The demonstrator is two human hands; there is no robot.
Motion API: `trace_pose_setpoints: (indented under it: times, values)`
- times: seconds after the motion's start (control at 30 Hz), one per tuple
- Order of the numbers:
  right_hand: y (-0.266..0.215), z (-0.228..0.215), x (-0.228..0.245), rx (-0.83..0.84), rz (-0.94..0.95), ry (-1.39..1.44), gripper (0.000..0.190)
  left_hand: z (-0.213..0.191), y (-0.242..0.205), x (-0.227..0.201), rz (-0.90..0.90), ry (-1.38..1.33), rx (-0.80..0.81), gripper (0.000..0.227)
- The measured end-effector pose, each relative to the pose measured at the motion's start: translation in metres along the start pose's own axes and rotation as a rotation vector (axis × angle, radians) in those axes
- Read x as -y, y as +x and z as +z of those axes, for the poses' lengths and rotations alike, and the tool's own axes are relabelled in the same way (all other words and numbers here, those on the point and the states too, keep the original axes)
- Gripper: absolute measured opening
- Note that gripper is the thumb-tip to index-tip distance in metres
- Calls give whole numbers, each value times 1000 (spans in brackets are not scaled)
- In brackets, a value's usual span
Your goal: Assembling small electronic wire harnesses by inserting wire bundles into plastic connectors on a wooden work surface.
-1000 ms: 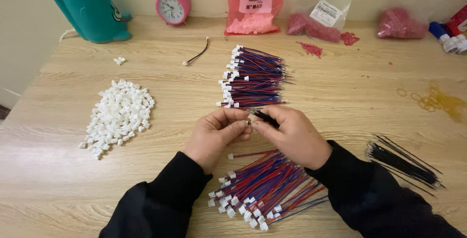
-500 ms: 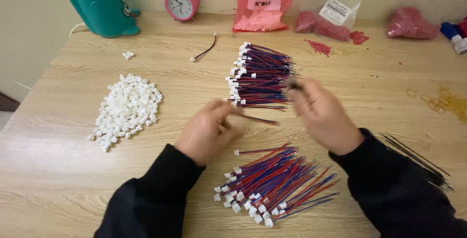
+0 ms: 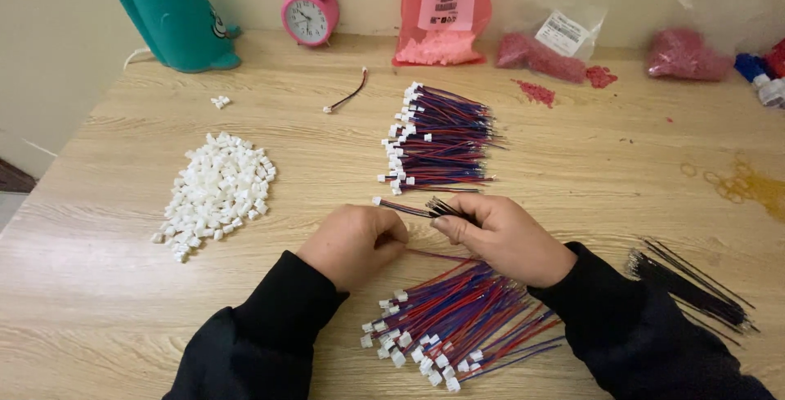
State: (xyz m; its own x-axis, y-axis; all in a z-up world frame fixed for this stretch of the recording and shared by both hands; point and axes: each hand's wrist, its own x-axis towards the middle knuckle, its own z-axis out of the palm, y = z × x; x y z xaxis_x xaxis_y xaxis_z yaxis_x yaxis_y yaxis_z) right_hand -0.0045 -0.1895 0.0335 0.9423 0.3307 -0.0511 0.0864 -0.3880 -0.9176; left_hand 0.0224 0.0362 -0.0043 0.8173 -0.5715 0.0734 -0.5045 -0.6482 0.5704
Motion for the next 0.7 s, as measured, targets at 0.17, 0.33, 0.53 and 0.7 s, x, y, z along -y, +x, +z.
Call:
trace_pose_setpoints:
  times: [0.17,0.33,0.53,0.7]
  values:
    - [3,-1,-6,-5,18,31,25,5,0,-2,2,38,-18,19]
    - [4,-1,-13,-22,35,61,21,21,8,11,-11,74,-35,14]
    - [7,-1,-13,-6,20,138,21,21,6,2,-110,-344,-105,23]
    - [4,0,3,-12,23,107,18,28,13,-3,-219,-975,-232,22]
